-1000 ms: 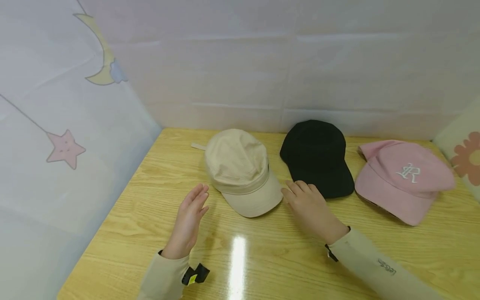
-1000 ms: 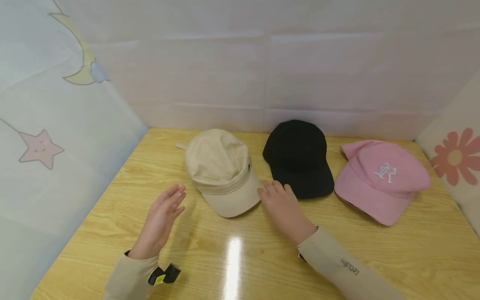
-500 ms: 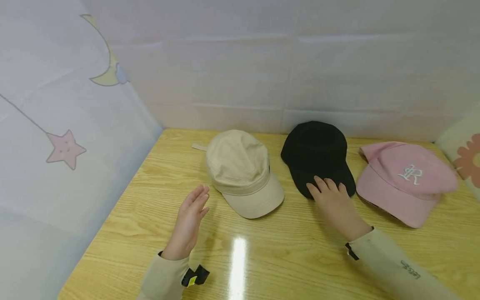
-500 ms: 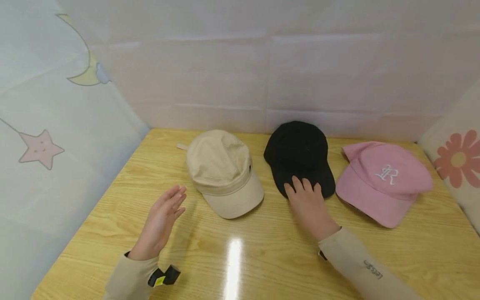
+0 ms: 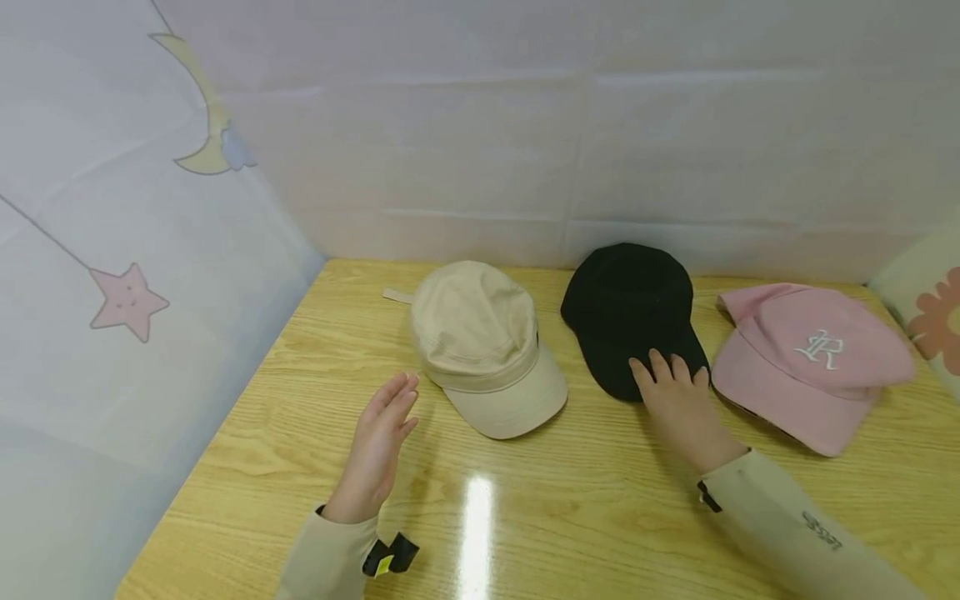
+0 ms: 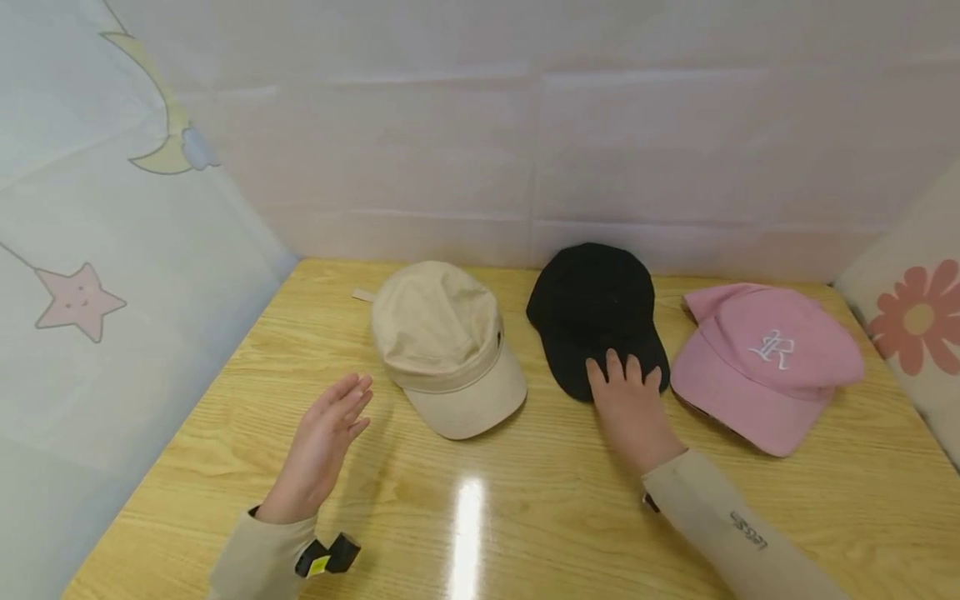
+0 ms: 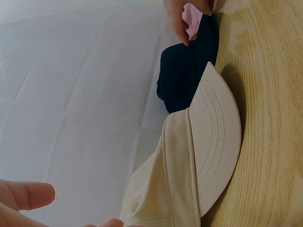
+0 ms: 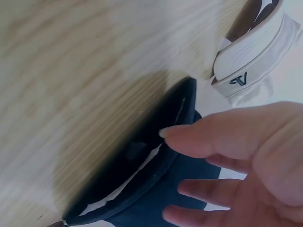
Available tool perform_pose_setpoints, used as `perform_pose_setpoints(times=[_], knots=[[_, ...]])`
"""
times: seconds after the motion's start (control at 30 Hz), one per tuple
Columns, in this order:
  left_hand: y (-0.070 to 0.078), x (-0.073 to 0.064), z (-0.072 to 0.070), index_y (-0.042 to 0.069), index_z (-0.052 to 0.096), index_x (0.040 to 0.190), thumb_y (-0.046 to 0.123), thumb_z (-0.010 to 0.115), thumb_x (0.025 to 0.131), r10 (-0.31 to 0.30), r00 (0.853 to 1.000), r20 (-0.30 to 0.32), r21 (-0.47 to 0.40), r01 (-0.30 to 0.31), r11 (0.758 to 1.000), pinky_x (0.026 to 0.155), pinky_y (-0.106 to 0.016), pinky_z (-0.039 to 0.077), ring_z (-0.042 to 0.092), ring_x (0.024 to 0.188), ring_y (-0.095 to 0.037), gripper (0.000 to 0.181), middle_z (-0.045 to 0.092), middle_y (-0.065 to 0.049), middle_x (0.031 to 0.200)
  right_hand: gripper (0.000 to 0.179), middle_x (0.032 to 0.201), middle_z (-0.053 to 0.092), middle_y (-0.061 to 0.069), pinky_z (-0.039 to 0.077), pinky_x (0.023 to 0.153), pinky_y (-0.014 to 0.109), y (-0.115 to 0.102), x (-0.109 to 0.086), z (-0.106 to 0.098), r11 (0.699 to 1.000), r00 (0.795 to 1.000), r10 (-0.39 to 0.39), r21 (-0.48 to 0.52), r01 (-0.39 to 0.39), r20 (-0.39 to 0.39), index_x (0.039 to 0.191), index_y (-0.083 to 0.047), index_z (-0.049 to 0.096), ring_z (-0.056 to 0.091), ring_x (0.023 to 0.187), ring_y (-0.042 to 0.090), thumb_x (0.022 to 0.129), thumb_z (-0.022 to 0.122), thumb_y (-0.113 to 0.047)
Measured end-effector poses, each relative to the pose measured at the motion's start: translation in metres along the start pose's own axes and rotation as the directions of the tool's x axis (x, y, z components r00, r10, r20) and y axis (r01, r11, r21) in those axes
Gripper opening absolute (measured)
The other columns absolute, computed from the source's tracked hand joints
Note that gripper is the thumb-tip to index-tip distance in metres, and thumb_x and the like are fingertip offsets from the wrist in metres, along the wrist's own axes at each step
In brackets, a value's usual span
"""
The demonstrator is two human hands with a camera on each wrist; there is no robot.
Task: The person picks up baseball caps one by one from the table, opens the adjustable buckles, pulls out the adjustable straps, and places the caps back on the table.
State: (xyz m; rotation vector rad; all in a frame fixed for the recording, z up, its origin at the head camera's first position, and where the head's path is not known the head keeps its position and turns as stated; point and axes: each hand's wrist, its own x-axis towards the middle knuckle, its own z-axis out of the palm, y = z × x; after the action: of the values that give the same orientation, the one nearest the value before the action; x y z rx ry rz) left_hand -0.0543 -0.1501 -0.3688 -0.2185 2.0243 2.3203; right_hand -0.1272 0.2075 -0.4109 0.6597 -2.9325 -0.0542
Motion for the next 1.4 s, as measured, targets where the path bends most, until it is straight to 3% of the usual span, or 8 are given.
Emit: perform_pose_setpoints(times=[0.23,0.63,0.87,1.07,1.3,1.4], knots=[[-0.001,-0.001,0.0,-0.008,0.013,0.15,0.016,0.041,0.105,0.0,1.0,0.008,0.006,0.0,1.0,0.113,-0.055,0.017,0.019,0.143,-0.038,0.059,0.022,-0.025,0.155,0.048,0.126,0.043,0.045,0.044,0.073,0.07,0.012,0.002,0.011,0.998,0.998,0.058,0.02,-0.058,0.028,0.129,0.01,0.05,0.045,0.105,0.064,0.083,0.064,0.013],[-0.002,-0.001,0.002,-0.009,0.014,0.15,0.015,0.04,0.104,-0.011,1.0,-0.007,-0.001,0.011,1.0,0.113,-0.057,0.016,0.019,0.142,-0.039,0.058,0.022,-0.026,0.154,0.05,0.117,0.048,0.048,0.05,0.063,0.064,0.017,0.006,0.016,0.997,0.995,0.08,-0.016,-0.081,-0.058,0.129,0.014,0.048,0.052,0.095,0.065,0.083,0.067,0.006],[-0.003,0.0,0.002,-0.009,0.014,0.15,0.015,0.04,0.104,-0.016,1.0,-0.009,-0.002,0.016,1.0,0.113,-0.056,0.016,0.018,0.143,-0.037,0.058,0.022,-0.026,0.154,0.043,0.113,0.045,0.053,0.052,0.06,0.061,0.018,0.009,0.022,0.993,0.994,0.112,0.046,-0.112,0.001,0.126,0.02,0.045,0.053,0.088,0.065,0.087,0.058,0.009],[-0.003,0.0,0.001,-0.009,0.013,0.15,0.014,0.04,0.105,-0.011,1.0,-0.005,-0.004,0.011,1.0,0.113,-0.056,0.016,0.018,0.143,-0.037,0.057,0.022,-0.025,0.154,0.041,0.112,0.047,0.052,0.053,0.064,0.059,0.02,0.009,0.021,0.995,0.995,0.096,0.011,-0.096,0.011,0.126,0.02,0.047,0.054,0.089,0.063,0.088,0.057,0.01],[-0.003,0.0,0.001,-0.009,0.015,0.15,0.014,0.041,0.104,-0.009,1.0,-0.012,-0.002,0.009,1.0,0.113,-0.056,0.017,0.018,0.143,-0.036,0.057,0.024,-0.025,0.154,0.041,0.116,0.043,0.053,0.05,0.075,0.062,0.02,0.007,0.01,0.992,0.991,0.119,0.041,-0.121,0.054,0.131,0.023,0.04,0.052,0.097,0.064,0.092,0.049,0.013],[-0.003,0.0,0.001,-0.008,0.015,0.15,0.014,0.041,0.104,-0.005,1.0,-0.012,-0.002,0.005,1.0,0.113,-0.056,0.017,0.019,0.143,-0.037,0.057,0.024,-0.025,0.154,0.044,0.113,0.044,0.054,0.051,0.074,0.06,0.024,0.005,0.007,0.993,0.995,0.102,0.05,-0.103,0.017,0.13,0.025,0.038,0.054,0.093,0.063,0.09,0.051,0.014]])
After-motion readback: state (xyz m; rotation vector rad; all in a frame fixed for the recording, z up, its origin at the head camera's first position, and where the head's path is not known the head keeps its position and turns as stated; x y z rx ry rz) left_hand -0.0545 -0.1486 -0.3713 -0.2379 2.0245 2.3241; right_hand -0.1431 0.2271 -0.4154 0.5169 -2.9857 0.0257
